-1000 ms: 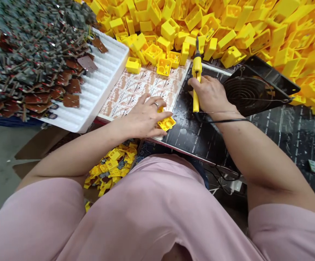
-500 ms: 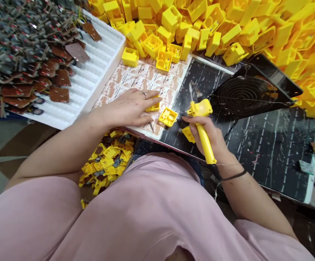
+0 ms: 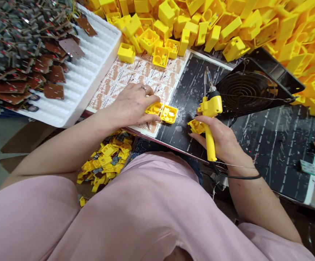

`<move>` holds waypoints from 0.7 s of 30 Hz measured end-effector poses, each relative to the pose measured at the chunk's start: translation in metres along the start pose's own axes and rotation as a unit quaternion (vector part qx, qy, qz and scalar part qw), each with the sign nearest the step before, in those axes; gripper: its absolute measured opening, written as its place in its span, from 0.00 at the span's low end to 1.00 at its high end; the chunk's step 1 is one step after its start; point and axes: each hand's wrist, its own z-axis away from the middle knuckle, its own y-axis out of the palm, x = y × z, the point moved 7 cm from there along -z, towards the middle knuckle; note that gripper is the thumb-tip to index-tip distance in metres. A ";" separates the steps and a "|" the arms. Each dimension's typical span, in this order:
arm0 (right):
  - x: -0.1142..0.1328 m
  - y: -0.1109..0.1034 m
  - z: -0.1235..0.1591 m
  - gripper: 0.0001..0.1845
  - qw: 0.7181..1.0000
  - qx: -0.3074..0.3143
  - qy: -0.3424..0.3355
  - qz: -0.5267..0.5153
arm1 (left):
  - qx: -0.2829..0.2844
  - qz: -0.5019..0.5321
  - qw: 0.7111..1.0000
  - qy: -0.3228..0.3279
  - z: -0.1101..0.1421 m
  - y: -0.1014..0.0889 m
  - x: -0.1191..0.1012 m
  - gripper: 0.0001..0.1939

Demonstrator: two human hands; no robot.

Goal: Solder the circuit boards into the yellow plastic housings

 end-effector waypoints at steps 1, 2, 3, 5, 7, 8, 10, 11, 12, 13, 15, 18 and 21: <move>0.001 0.002 0.000 0.21 1.000 0.002 0.001 -0.013 | -0.005 0.023 0.999 0.022 0.000 0.002 -0.002 0.34; 0.004 0.005 -0.001 0.21 1.000 0.008 -0.003 -0.029 | -0.008 0.045 0.998 0.046 0.000 0.004 -0.005 0.36; 0.007 0.008 -0.001 0.21 0.999 0.016 -0.010 -0.044 | -0.010 0.065 0.995 0.071 0.000 0.006 -0.008 0.39; 0.014 0.011 -0.001 0.22 0.998 0.022 -0.027 -0.047 | -0.019 0.103 0.988 0.113 0.001 0.011 -0.014 0.42; 0.017 0.008 0.000 0.24 1.000 -0.012 -0.021 -0.013 | -0.034 0.132 0.982 0.129 -0.001 0.016 -0.018 0.39; 0.016 0.005 0.002 0.26 0.999 -0.038 -0.011 0.008 | -0.042 0.145 0.980 0.131 -0.003 0.019 -0.021 0.36; 0.012 -0.001 0.007 0.29 0.996 -0.084 0.024 0.031 | -0.047 0.171 0.975 0.137 -0.008 0.025 -0.028 0.33; 0.011 0.000 0.010 0.29 0.996 -0.082 0.023 0.036 | -0.046 0.182 0.971 0.144 -0.010 0.027 -0.034 0.33; 0.012 0.003 0.011 0.31 0.997 -0.066 0.013 0.032 | -0.040 0.188 0.969 0.153 -0.011 0.030 -0.041 0.33; 0.011 0.003 0.013 0.31 0.997 -0.075 0.008 0.029 | -0.033 0.187 0.969 0.159 -0.012 0.033 -0.049 0.33; 0.012 0.001 0.016 0.33 0.995 -0.095 -0.014 0.025 | -0.029 0.168 0.972 0.161 -0.012 0.036 -0.064 0.33; 0.013 -0.002 0.020 0.39 0.992 -0.109 -0.040 0.042 | -0.055 0.111 0.981 0.147 -0.009 0.025 -0.068 0.37; 0.013 -0.009 0.025 0.46 0.988 -0.130 -0.035 0.073 | -0.096 0.018 0.992 0.074 -0.013 -0.008 -0.015 0.27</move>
